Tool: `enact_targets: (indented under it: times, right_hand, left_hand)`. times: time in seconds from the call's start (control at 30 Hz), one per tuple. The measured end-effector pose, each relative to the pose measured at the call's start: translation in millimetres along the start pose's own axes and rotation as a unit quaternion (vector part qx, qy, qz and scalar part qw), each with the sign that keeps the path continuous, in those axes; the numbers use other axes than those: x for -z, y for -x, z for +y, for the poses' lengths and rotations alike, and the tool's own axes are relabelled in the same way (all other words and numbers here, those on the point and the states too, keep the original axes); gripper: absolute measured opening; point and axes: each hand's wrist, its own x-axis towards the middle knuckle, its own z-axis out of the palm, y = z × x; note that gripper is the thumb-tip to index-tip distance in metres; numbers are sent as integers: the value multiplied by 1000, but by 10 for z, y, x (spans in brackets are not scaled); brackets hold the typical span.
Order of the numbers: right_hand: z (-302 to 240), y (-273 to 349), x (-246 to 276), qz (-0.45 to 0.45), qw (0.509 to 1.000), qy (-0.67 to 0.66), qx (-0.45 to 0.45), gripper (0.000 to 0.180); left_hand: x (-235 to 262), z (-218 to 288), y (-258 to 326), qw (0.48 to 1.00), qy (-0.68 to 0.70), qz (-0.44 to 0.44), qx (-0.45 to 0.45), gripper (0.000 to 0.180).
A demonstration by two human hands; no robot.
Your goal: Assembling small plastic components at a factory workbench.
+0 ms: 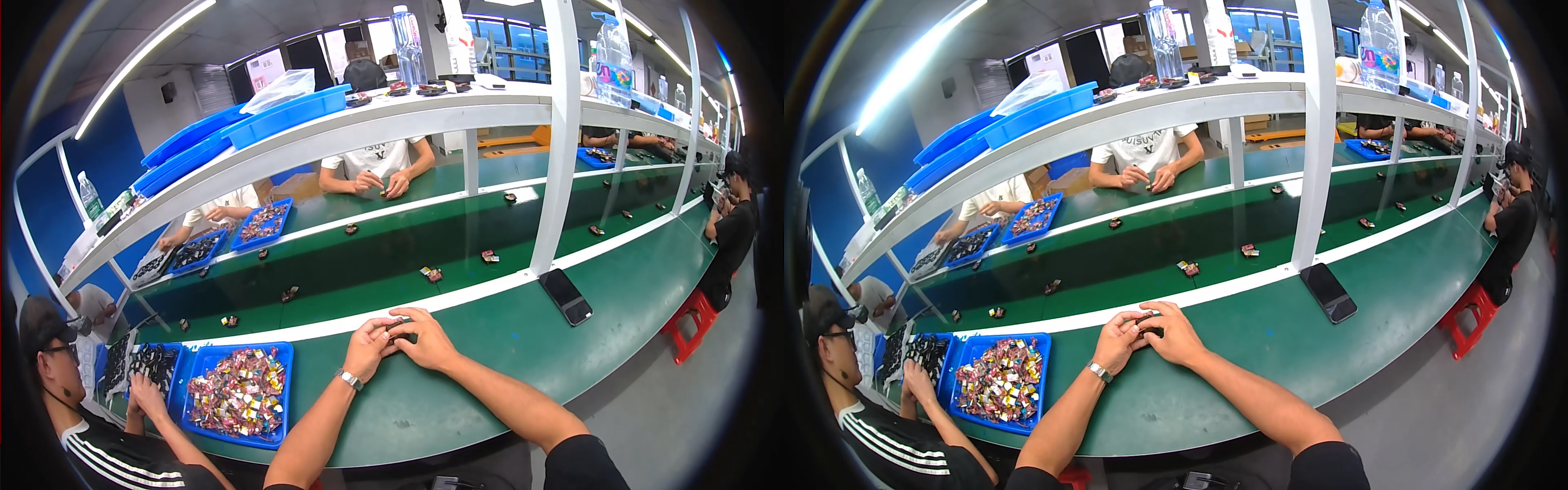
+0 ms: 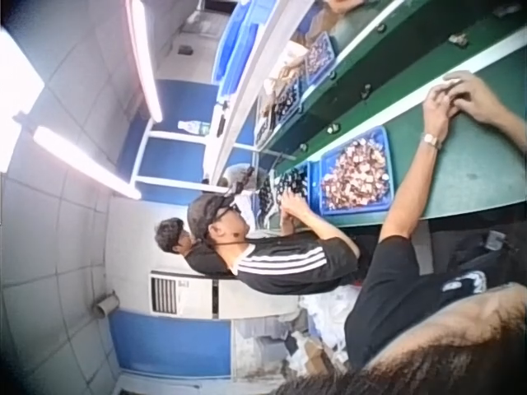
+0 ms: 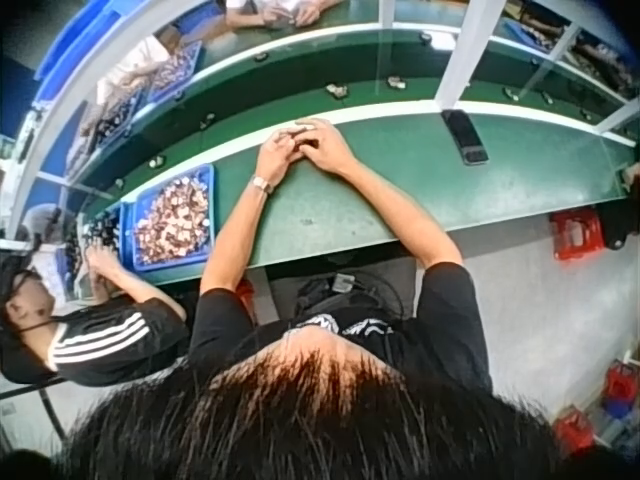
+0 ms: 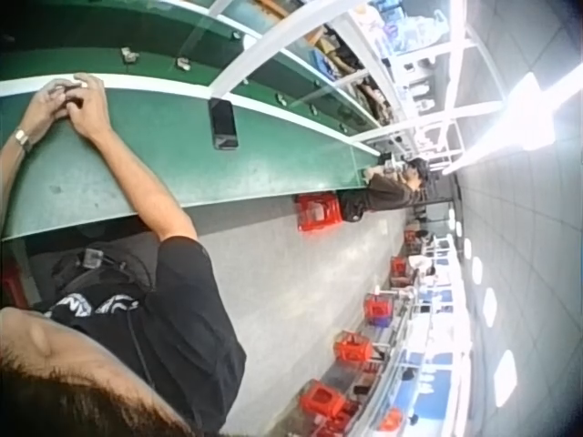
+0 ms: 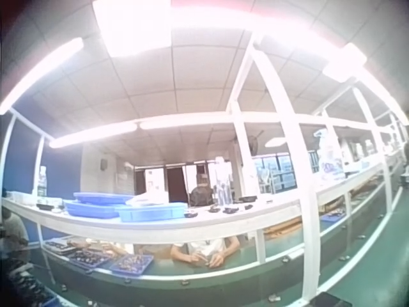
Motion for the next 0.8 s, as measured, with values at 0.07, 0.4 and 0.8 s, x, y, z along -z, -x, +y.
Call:
enact_targets:
  times: [0.07, 0.4, 0.8]
  right_hand:
    - [-57, -16, -3, -13, 999, -23, -28, 18]
    - [-105, -54, 78, 65, 982, 113, 136, 17]
    - [-116, -12, -35, 67, 970, 202, 118, 17]
  left_hand:
    - [33, 28, -22, 1000, -12, 7, -10, 22]
    - [14, 37, -13, 1000, 29, -12, -2, 26]
    - [-8, 39, -15, 1000, 18, 7, 11, 26]
